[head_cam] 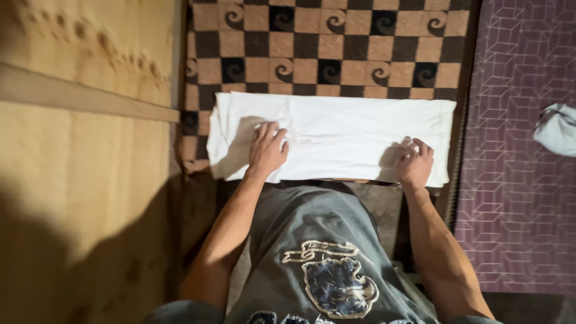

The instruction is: The person folds three t-shirts one by one on a checkered mat. They smooth each shirt, fold the sides and bottom up, then fold the top down to create a compact rectangle. The folded shirts are placed on a nearby bed.

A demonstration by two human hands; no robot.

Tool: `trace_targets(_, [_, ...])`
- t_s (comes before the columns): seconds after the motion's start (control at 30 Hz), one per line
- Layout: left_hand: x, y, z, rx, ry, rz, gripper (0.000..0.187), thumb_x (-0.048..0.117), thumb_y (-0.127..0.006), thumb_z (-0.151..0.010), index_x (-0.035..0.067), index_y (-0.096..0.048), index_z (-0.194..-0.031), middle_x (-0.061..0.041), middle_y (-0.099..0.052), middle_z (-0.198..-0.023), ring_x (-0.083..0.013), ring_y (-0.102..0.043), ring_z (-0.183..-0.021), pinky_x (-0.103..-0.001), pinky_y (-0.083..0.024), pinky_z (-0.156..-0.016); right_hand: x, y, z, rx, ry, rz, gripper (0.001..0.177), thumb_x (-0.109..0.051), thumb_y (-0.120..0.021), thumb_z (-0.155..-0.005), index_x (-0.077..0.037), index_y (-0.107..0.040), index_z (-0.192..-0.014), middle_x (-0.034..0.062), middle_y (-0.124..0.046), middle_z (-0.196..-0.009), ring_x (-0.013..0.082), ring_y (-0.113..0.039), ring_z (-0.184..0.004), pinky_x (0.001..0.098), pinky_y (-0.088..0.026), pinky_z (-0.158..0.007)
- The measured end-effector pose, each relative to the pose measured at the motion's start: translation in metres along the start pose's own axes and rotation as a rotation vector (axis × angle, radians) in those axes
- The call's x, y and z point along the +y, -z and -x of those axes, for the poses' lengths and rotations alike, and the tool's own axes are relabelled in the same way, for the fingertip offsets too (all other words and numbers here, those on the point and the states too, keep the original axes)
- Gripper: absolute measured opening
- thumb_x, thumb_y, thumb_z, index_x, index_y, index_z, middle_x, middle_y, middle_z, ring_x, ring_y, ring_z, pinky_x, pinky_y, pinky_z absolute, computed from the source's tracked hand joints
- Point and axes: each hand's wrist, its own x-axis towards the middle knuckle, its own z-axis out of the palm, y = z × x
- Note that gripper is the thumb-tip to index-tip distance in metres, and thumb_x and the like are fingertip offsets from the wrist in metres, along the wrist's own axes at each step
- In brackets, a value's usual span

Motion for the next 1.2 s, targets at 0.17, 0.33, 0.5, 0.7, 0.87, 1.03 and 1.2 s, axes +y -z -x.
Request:
trace_targets(0.17, [0.048, -0.065, -0.011, -0.139, -0.052, -0.214, 0.036, 0.027, -0.069, -0.09, 0.004, -0.07, -0.117, -0.015, -0.062, -0.128, -0.0346, -0.048, -0.129, -0.051, -0.039, -0.108, 0.071, 0.025, 0.002, -0.017, 0.221, 0.032, 0.028, -0.002, -0.062, -0.086, -0.003, -0.076, -0.111, 0.007, -0.065, -0.142, 0.0312, -0.056, -0.136, 0.0465, -0.051, -0.107])
trace_targets(0.33, [0.05, -0.104, -0.014, -0.227, -0.01, -0.548, 0.034, 0.018, -0.06, -0.092, 0.004, -0.07, -0.122, -0.015, -0.065, -0.126, -0.0335, -0.052, -0.122, -0.054, -0.038, -0.106, 0.093, 0.026, -0.01, -0.044, 0.372, 0.116, 0.036, -0.006, -0.061, -0.083, 0.0, -0.075, -0.116, 0.0069, -0.067, -0.139, 0.0291, -0.057, -0.132, 0.0464, -0.046, -0.103])
trace_targets(0.5, [0.05, -0.107, -0.007, -0.155, 0.131, -0.355, 0.024, 0.009, -0.059, -0.092, 0.006, -0.075, -0.111, -0.01, -0.07, -0.12, -0.0318, -0.055, -0.126, -0.048, -0.041, -0.106, 0.105, 0.032, -0.004, -0.083, 0.294, 0.048, 0.03, -0.005, -0.06, -0.092, -0.002, -0.073, -0.119, 0.0055, -0.066, -0.144, 0.0269, -0.056, -0.137, 0.044, -0.043, -0.11])
trace_targets(0.7, [0.068, -0.087, -0.016, -0.198, 0.19, -0.317, 0.02, 0.012, -0.062, -0.096, 0.005, -0.075, -0.109, -0.011, -0.07, -0.122, -0.0314, -0.054, -0.129, -0.048, -0.041, -0.111, 0.11, 0.029, -0.003, -0.119, 0.225, -0.134, 0.028, -0.008, -0.061, -0.093, -0.001, -0.074, -0.117, 0.01, -0.067, -0.14, 0.0309, -0.057, -0.138, 0.0427, -0.047, -0.113])
trace_targets(0.87, [0.095, -0.075, 0.009, -0.026, 0.161, -0.28, 0.041, 0.022, -0.067, -0.089, 0.003, -0.068, -0.125, -0.017, -0.058, -0.137, -0.0403, -0.042, -0.137, -0.051, -0.037, -0.111, 0.112, 0.017, -0.016, 0.088, -0.339, -0.655, 0.038, -0.02, -0.067, -0.093, 0.005, -0.066, -0.121, 0.0231, -0.07, -0.12, 0.038, -0.07, -0.114, 0.0434, -0.055, -0.103])
trace_targets(1.03, [0.118, -0.062, 0.043, 0.039, 0.217, -0.163, 0.039, 0.02, -0.068, -0.093, 0.003, -0.065, -0.127, -0.017, -0.054, -0.14, -0.038, -0.042, -0.14, -0.052, -0.038, -0.111, 0.118, -0.002, -0.039, -0.008, -0.472, -0.125, 0.061, -0.037, -0.084, -0.082, 0.008, -0.063, -0.119, 0.0287, -0.067, -0.111, 0.046, -0.065, -0.106, 0.0509, -0.052, -0.091])
trace_targets(1.2, [0.107, -0.04, 0.074, 0.215, 0.285, -0.123, 0.031, 0.02, -0.071, -0.092, 0.006, -0.068, -0.12, -0.012, -0.059, -0.133, -0.0373, -0.047, -0.138, -0.051, -0.042, -0.11, 0.129, -0.03, -0.054, -0.11, -0.601, -0.141, 0.05, -0.036, -0.082, -0.081, 0.003, -0.068, -0.11, 0.0284, -0.067, -0.113, 0.0429, -0.067, -0.103, 0.0493, -0.054, -0.09])
